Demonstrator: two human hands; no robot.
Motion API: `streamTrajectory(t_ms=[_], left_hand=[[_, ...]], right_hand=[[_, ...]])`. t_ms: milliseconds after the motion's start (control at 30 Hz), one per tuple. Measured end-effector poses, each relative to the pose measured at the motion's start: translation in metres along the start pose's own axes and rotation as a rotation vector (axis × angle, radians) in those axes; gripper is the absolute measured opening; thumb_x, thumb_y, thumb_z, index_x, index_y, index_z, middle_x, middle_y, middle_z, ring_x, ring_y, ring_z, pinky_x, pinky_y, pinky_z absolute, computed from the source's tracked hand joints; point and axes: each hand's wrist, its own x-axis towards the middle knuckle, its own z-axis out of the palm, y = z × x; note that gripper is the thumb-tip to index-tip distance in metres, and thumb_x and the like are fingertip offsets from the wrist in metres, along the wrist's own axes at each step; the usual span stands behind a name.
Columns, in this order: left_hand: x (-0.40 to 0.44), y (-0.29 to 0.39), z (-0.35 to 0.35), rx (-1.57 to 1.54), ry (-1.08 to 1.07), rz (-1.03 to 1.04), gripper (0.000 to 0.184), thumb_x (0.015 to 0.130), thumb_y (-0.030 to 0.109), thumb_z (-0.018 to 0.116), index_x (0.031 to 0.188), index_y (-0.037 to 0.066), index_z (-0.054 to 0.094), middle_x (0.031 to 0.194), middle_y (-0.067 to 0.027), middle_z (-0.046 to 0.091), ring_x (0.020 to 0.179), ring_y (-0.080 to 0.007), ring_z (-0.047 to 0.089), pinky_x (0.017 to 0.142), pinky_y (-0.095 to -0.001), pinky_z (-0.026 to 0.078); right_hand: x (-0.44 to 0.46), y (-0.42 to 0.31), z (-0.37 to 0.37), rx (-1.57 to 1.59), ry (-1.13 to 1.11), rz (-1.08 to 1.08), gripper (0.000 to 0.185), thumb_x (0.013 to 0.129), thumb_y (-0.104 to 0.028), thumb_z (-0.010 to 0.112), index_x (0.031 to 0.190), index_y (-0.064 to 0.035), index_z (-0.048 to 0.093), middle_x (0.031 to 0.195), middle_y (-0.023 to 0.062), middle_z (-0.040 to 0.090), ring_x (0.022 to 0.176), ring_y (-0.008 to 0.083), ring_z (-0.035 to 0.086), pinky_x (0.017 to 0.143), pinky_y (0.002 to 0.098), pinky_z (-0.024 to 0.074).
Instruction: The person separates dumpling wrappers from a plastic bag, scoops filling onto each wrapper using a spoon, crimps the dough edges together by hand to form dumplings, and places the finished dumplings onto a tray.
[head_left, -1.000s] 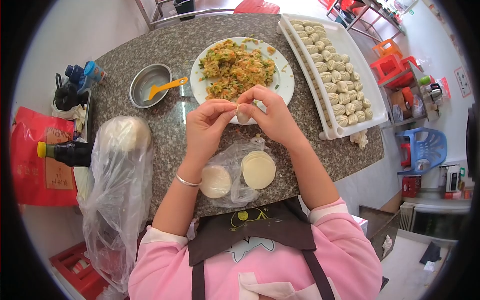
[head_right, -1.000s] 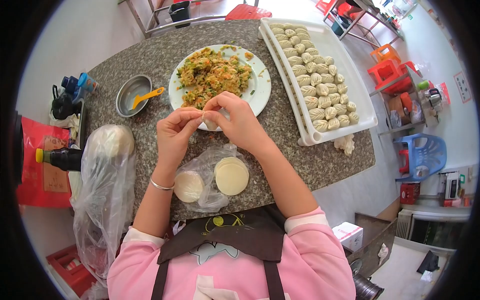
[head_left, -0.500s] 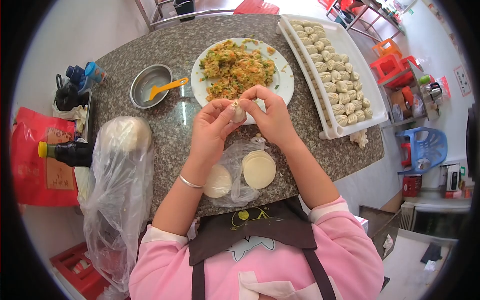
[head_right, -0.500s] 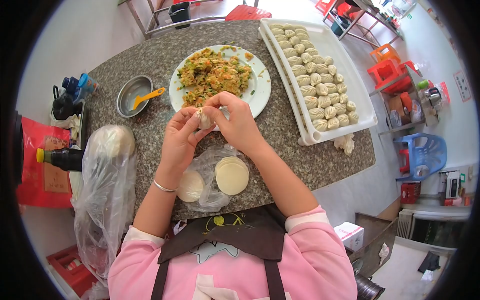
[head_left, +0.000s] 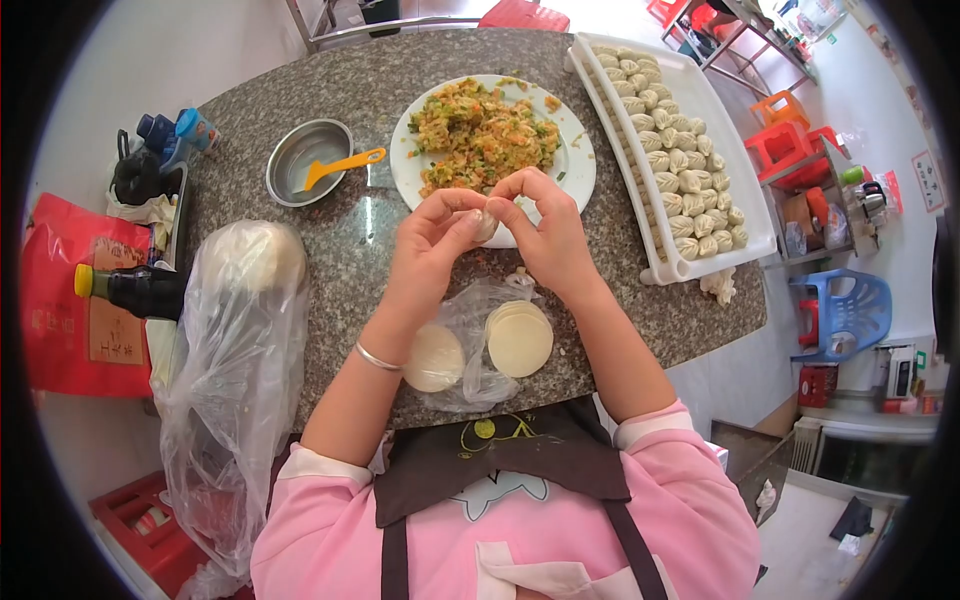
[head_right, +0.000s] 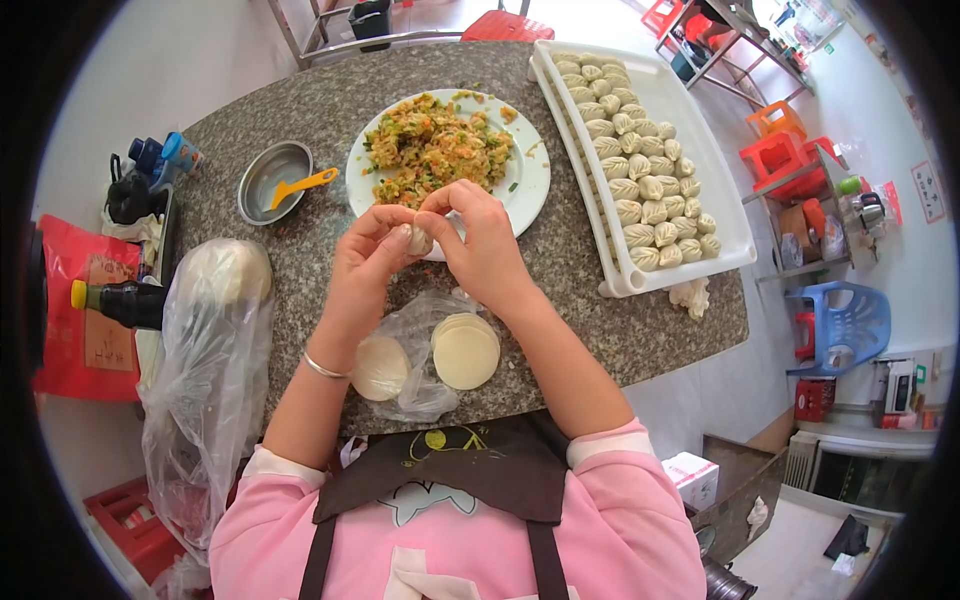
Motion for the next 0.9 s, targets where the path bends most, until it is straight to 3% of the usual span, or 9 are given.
streamTrajectory(t_ms=[100, 167, 267, 300, 433, 500, 667, 733, 900], left_hand=[[0.0, 0.008, 0.0, -0.17, -0.006, -0.146, 0.023, 0.095, 0.015, 0.051, 0.113, 0.001, 0.055, 0.102, -0.0091, 0.063, 0.093, -0.0159, 0.063, 0.084, -0.028, 0.052], [0.001, 0.007, -0.001, -0.265, -0.048, -0.183, 0.025, 0.096, 0.016, 0.05, 0.115, 0.001, 0.053, 0.104, -0.0117, 0.063, 0.094, -0.019, 0.064, 0.083, -0.029, 0.054], [0.002, 0.006, -0.007, -0.406, -0.133, -0.254, 0.03, 0.096, 0.018, 0.049, 0.12, -0.001, 0.05, 0.109, -0.0167, 0.062, 0.094, -0.0234, 0.066, 0.082, -0.029, 0.056], [0.001, 0.007, -0.008, -0.452, -0.179, -0.286, 0.033, 0.097, 0.019, 0.048, 0.122, -0.002, 0.049, 0.11, -0.0189, 0.061, 0.093, -0.0246, 0.066, 0.08, -0.0279, 0.057], [0.001, 0.01, -0.008, -0.495, -0.192, -0.322, 0.035, 0.098, 0.021, 0.046, 0.123, -0.003, 0.047, 0.108, -0.0195, 0.062, 0.09, -0.0237, 0.067, 0.077, -0.0252, 0.058], [0.001, 0.01, -0.009, -0.472, -0.142, -0.299, 0.035, 0.098, 0.021, 0.046, 0.123, -0.003, 0.048, 0.109, -0.0182, 0.062, 0.093, -0.022, 0.066, 0.079, -0.0255, 0.057], [0.003, 0.009, -0.012, -0.431, -0.029, -0.255, 0.034, 0.098, 0.021, 0.046, 0.121, -0.003, 0.05, 0.111, -0.0163, 0.062, 0.097, -0.0204, 0.064, 0.082, -0.0255, 0.056], [0.004, 0.008, -0.013, -0.437, -0.019, -0.256, 0.033, 0.098, 0.021, 0.046, 0.121, -0.003, 0.051, 0.112, -0.0158, 0.062, 0.099, -0.0202, 0.064, 0.082, -0.0256, 0.056], [0.003, 0.004, -0.012, -0.409, -0.047, -0.243, 0.035, 0.098, 0.021, 0.045, 0.123, -0.003, 0.05, 0.114, -0.0166, 0.061, 0.1, -0.0215, 0.064, 0.083, -0.0262, 0.055]], right_hand=[[0.001, 0.002, -0.005, -0.067, -0.018, -0.019, 0.01, 0.083, -0.009, 0.063, 0.083, 0.001, 0.059, 0.079, 0.0098, 0.061, 0.077, 0.0225, 0.059, 0.072, 0.0342, 0.045], [0.002, 0.003, -0.011, 0.261, 0.003, 0.21, 0.01, 0.085, -0.009, 0.063, 0.086, 0.0013, 0.062, 0.082, 0.006, 0.064, 0.08, 0.0143, 0.059, 0.075, 0.0298, 0.0458], [0.006, 0.009, -0.019, 0.438, -0.073, 0.236, 0.013, 0.086, -0.009, 0.063, 0.093, 0.0016, 0.065, 0.086, 0.0035, 0.066, 0.084, 0.0098, 0.058, 0.078, 0.0263, 0.0456], [0.008, 0.014, -0.023, 0.395, -0.17, 0.18, 0.016, 0.085, -0.009, 0.063, 0.097, 0.0008, 0.067, 0.088, 0.0038, 0.067, 0.085, 0.0106, 0.059, 0.079, 0.0259, 0.0458], [0.006, 0.013, -0.025, 0.32, -0.171, 0.197, 0.018, 0.086, -0.011, 0.063, 0.099, 0.0006, 0.067, 0.088, 0.004, 0.067, 0.086, 0.0109, 0.059, 0.079, 0.0259, 0.0459], [0.003, -0.001, -0.023, 0.266, 0.024, 0.195, 0.015, 0.087, -0.009, 0.061, 0.098, 0.0006, 0.066, 0.084, 0.0048, 0.066, 0.085, 0.0114, 0.059, 0.078, 0.0267, 0.0464], [-0.051, -0.04, -0.031, 0.109, 0.028, 0.168, 0.016, 0.089, 0.001, 0.052, 0.098, -0.0006, 0.065, 0.084, 0.0073, 0.066, 0.085, 0.016, 0.062, 0.084, 0.0304, 0.0473], [-0.082, -0.037, -0.034, -0.129, -0.175, -0.004, 0.015, 0.085, 0.002, 0.056, 0.097, -0.0021, 0.065, 0.087, 0.0076, 0.066, 0.085, 0.0204, 0.064, 0.091, 0.0363, 0.0469], [-0.126, -0.017, -0.021, -0.153, -0.125, 0.027, 0.016, 0.08, 0.001, 0.064, 0.095, -0.0034, 0.065, 0.087, 0.0083, 0.065, 0.083, 0.0241, 0.064, 0.096, 0.0428, 0.0448]])
